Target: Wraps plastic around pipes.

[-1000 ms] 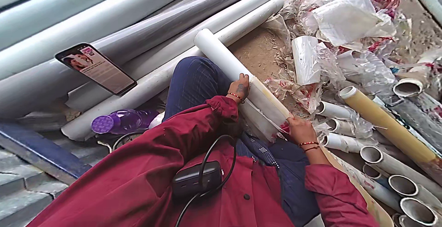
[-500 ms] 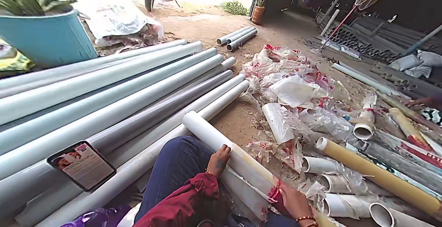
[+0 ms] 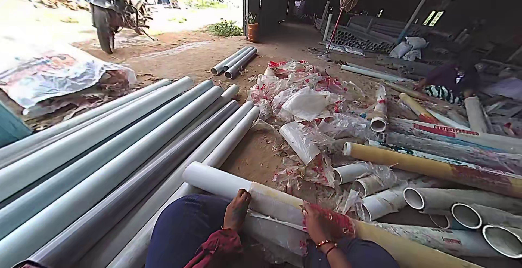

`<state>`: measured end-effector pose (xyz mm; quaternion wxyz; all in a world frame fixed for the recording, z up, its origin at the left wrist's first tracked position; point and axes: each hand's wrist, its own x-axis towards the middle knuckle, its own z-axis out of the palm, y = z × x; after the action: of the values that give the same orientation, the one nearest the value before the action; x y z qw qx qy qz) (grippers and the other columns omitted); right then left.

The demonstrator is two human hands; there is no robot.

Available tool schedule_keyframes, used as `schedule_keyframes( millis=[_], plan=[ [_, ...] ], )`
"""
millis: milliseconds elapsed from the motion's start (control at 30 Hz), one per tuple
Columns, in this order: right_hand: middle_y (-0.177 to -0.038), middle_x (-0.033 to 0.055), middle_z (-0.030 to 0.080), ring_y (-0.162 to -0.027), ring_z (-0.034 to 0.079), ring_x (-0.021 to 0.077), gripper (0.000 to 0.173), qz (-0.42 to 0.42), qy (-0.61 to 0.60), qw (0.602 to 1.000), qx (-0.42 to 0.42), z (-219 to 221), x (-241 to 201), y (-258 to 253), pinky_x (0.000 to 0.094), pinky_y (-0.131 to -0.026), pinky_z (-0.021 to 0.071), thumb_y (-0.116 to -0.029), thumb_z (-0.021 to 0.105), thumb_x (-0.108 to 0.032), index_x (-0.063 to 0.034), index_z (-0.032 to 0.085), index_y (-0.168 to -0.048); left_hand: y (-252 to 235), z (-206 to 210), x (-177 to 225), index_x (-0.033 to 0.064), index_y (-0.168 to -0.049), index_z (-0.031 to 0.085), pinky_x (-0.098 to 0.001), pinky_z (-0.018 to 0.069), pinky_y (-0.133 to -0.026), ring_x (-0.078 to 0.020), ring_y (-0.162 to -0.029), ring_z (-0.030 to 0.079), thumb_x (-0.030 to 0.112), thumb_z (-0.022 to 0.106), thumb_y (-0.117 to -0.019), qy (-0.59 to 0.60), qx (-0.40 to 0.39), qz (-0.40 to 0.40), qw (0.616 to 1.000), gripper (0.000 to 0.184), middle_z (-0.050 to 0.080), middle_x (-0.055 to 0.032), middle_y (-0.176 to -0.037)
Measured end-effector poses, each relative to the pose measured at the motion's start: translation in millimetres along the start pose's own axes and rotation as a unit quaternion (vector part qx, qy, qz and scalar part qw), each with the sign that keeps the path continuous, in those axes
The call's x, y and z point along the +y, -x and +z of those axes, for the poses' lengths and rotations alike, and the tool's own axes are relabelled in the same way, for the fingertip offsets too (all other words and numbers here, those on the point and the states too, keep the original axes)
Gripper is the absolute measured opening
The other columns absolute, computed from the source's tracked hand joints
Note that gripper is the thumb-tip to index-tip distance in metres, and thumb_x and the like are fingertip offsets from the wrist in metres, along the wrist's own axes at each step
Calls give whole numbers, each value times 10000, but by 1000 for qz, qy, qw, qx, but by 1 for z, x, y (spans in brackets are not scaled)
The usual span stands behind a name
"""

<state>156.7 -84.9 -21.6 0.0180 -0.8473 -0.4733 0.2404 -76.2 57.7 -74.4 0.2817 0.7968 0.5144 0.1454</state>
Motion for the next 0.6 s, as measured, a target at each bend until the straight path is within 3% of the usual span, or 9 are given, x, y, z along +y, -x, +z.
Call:
schedule_keyframes(
  millis=[167,233,333,467,600],
  plan=[
    [-1222,257,686,-1151,672,421,358,-85,109,984,-111,19,-21,11,563,-978,504,-1097,397,-133,-19,550,-1399,4,-4,2,-52,-1294,620,-510,519,-1007,-400,-1123,675,154,609,-1034,45,-6,-34,998,332,630,-265,-1305],
    [-1251,266,666,-1126,675,436,366,-112,149,975,-124,27,-26,17,563,-960,514,-1066,416,-47,20,523,-1409,2,-4,2,-57,-1278,626,-503,528,-993,-390,-1092,684,170,621,-1028,56,6,-44,997,338,632,-267,-1290],
    [-1241,306,653,-1076,689,464,384,-115,203,966,-107,45,-36,27,557,-923,534,-1057,400,18,72,472,-1430,1,-6,2,-66,-1271,629,-474,516,-1017,-376,-1113,675,172,599,-1038,67,-7,-51,996,334,628,-269,-1292],
    [-1199,324,660,-1007,711,460,360,-119,242,962,-40,71,-42,32,521,-863,554,-1048,403,40,116,502,-1386,3,-11,0,-74,-1241,653,-432,492,-1053,-352,-1163,661,131,556,-1042,78,-14,-58,995,302,644,-260,-1287],
    [-1176,334,657,-992,708,471,361,-118,239,963,-33,73,-39,30,533,-848,550,-1048,406,42,119,501,-1387,2,-5,-2,-77,-1214,674,-434,523,-1012,-350,-1089,696,101,587,-1020,97,28,-55,993,277,686,-254,-1216]
  ],
)
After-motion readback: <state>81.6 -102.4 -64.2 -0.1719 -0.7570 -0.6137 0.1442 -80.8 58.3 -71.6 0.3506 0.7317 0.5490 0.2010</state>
